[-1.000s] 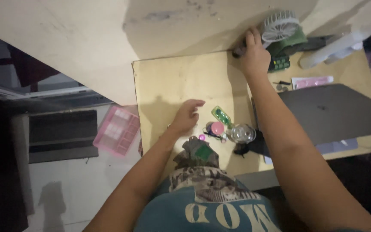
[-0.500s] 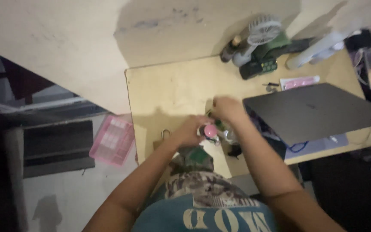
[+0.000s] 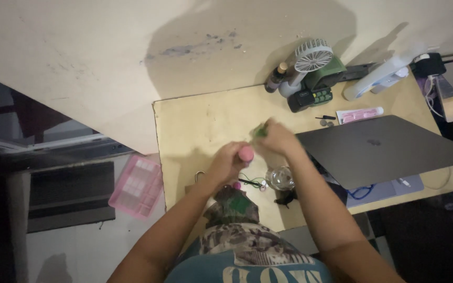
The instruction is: Cleaning and organizing various items on a desk surface using a cloth.
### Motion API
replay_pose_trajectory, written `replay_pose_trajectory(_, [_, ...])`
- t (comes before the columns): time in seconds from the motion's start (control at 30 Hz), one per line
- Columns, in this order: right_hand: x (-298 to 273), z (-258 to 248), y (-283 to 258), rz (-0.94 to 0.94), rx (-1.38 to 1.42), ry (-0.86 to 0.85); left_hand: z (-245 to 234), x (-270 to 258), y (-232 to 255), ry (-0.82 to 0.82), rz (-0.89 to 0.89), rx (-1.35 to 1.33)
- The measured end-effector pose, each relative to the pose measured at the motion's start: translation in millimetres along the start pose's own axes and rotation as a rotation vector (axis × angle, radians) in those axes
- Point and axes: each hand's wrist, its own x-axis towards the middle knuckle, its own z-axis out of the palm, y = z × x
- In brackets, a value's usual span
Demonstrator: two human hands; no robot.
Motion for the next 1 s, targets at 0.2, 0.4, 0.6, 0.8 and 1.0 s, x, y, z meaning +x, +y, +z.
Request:
replay_pose_trajectory(0.2, [37,-52,25,0.036,0.215,0.362,-2,44,10,0.093,0.016,0.117])
replay_pose_trajectory(0.4, [87,-41,44,-0.106,0.164,0.648,19,86,-3,0.155,-0.083,0.146])
replay_pose_trajectory(0.6, [101,-25,25,-0.1,0.119,0.718,26,120,-8,0.261,-0.075,0.203])
replay_pose_trajectory(0.8, [118,-11,38,-0.047,0.151,0.731,36,160,-27,0.377,-0.04,0.198])
replay_pose_trajectory(1.0, [110,-16,32,-0.051,0.154,0.763,43,188,-32,0.406,-0.07,0.252])
